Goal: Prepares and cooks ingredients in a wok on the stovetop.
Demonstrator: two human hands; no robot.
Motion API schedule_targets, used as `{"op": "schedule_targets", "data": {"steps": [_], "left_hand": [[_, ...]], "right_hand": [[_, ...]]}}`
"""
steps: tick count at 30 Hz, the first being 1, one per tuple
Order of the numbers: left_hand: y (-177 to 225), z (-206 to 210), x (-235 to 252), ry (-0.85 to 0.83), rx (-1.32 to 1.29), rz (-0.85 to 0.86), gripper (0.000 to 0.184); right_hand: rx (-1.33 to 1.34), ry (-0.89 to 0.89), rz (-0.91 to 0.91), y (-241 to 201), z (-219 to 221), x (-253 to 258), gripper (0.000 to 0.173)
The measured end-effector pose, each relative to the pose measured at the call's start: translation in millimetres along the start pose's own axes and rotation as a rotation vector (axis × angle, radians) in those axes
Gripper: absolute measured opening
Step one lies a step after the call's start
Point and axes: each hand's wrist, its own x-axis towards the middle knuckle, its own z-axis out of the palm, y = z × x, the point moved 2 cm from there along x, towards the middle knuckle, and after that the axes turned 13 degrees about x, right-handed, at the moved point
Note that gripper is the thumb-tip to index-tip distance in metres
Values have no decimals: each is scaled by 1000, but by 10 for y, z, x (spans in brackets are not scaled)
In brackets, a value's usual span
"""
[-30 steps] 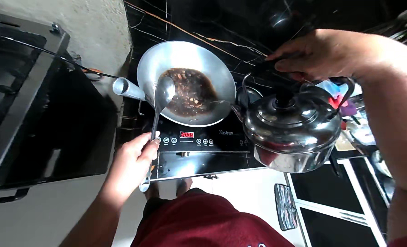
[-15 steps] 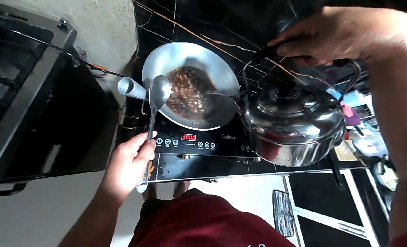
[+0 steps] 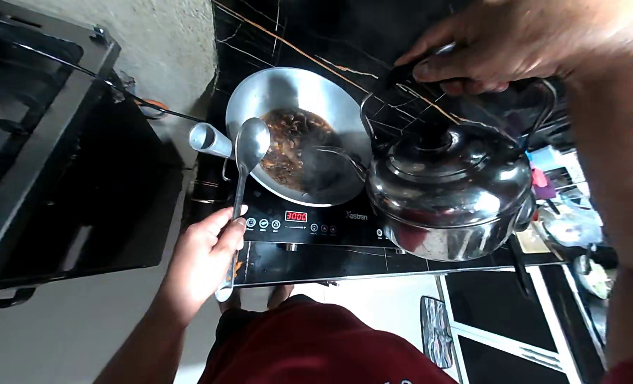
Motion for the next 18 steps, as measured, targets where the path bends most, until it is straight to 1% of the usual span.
{"op": "schedule_targets", "data": {"steps": [4, 7, 11, 18], "left_hand": [[-42, -6, -1, 6, -10, 19, 30], [-44, -21, -16, 9, -26, 18, 30], [-60, -39, -28, 10, -23, 27, 30], [-72, -32, -36, 7, -28, 27, 31]], "right_hand": [[8, 15, -23, -42, -48, 66, 27], [39, 61, -8, -33, -91, 101, 26], [120, 87, 28, 59, -166, 177, 27], [107, 162, 107, 200, -217, 204, 26]]}}
